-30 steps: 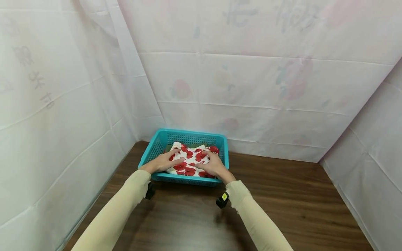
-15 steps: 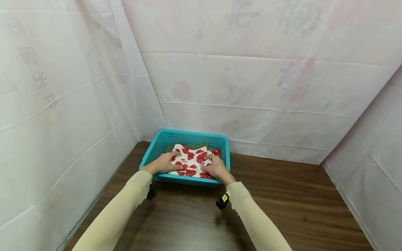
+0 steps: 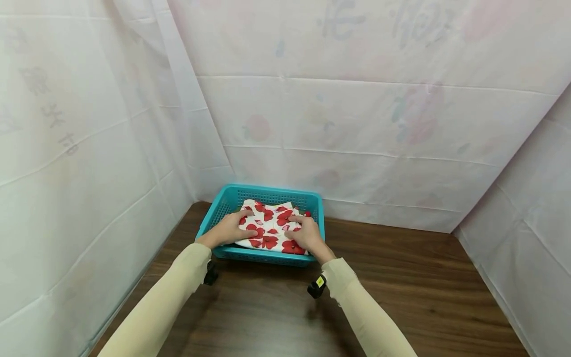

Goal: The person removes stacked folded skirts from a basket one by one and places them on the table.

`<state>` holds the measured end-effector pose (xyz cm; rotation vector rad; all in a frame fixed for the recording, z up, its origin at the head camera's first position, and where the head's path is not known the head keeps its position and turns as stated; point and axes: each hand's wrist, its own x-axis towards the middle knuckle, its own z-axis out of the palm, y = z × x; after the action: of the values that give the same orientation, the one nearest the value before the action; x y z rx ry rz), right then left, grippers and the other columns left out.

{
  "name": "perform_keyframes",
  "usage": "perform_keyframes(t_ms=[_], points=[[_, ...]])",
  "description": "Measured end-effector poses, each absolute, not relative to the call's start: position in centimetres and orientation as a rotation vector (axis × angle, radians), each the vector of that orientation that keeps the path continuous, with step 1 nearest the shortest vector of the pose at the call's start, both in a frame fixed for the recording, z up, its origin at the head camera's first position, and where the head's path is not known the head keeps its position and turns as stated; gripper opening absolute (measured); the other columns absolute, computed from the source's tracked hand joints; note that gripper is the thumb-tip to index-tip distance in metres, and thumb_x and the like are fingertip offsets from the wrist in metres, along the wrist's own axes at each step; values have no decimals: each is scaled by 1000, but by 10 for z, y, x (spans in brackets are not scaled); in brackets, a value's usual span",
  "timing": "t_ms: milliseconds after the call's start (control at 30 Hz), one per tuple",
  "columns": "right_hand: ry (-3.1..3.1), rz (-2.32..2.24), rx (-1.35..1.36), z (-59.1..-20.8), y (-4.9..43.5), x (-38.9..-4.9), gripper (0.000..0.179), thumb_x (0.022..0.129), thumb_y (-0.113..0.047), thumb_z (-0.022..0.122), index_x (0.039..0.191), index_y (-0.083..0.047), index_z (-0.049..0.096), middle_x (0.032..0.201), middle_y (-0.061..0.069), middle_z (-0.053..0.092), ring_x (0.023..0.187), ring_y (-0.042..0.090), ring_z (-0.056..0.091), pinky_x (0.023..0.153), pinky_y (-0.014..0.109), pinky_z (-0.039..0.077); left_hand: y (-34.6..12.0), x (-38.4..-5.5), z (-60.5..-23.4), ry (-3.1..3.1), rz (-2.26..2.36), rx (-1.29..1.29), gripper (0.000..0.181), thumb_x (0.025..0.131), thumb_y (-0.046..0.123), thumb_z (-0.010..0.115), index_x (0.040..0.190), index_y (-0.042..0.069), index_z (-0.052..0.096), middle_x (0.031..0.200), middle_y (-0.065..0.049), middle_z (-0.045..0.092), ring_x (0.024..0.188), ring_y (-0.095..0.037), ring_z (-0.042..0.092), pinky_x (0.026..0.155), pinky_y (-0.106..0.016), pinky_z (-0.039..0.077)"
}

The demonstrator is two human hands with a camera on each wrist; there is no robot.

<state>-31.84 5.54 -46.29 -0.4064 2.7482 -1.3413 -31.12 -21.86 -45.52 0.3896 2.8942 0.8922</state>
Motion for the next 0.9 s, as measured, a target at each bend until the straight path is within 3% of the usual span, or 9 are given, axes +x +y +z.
perform_keyframes(t_ms=[233, 400, 500, 600, 700, 800, 900], points=[[2712, -1410, -414, -447, 59, -323, 48, 93, -20, 78, 139, -12, 67, 144, 15, 60, 112, 26, 57, 72, 28, 54, -217, -313, -435, 2909, 947, 422, 75, 90, 39, 79, 152, 10, 49, 151, -22, 51, 136, -40, 48, 105, -61, 50], [2698, -1430, -449, -437, 62, -327, 49, 94, -18, 78, 140, -11, 65, 139, 15, 63, 90, 28, 58, 61, 23, 48, -214, -312, -420, 2922, 984, 432, 76, 90, 39, 78, 153, 10, 47, 150, -21, 51, 134, -39, 49, 103, -58, 52], [2712, -1435, -469, -430, 64, -330, 49, 94, -18, 77, 140, -11, 65, 140, 15, 62, 96, 28, 59, 66, 23, 50, -212, -313, -411, 2931, 1025, 423, 76, 90, 37, 79, 153, 12, 47, 149, -20, 52, 133, -37, 50, 101, -56, 54], [2733, -1448, -477, -422, 67, -333, 49, 93, -18, 78, 140, -12, 65, 145, 14, 59, 114, 26, 57, 76, 28, 55, -209, -314, -404, 2942, 1069, 431, 75, 90, 36, 80, 153, 13, 47, 149, -19, 52, 132, -37, 51, 101, -55, 54], [2749, -1439, -492, -415, 70, -336, 50, 94, -19, 77, 142, -13, 64, 147, 14, 56, 121, 28, 55, 85, 36, 58, -205, -316, -401, 2962, 1090, 446, 74, 90, 36, 79, 152, 13, 48, 150, -19, 52, 132, -36, 52, 104, -55, 52], [2763, -1427, -501, -411, 75, -336, 51, 94, -20, 77, 143, -15, 63, 148, 14, 55, 123, 29, 54, 90, 39, 58, -201, -317, -401, 2975, 1115, 451, 73, 91, 36, 79, 152, 13, 48, 151, -19, 52, 132, -36, 52, 105, -56, 52], [2781, -1416, -513, -408, 81, -337, 51, 95, -21, 76, 144, -17, 62, 146, 15, 57, 115, 27, 56, 86, 35, 57, -195, -317, -401, 2993, 1145, 435, 74, 90, 37, 79, 153, 14, 47, 151, -18, 52, 131, -36, 53, 104, -56, 52]])
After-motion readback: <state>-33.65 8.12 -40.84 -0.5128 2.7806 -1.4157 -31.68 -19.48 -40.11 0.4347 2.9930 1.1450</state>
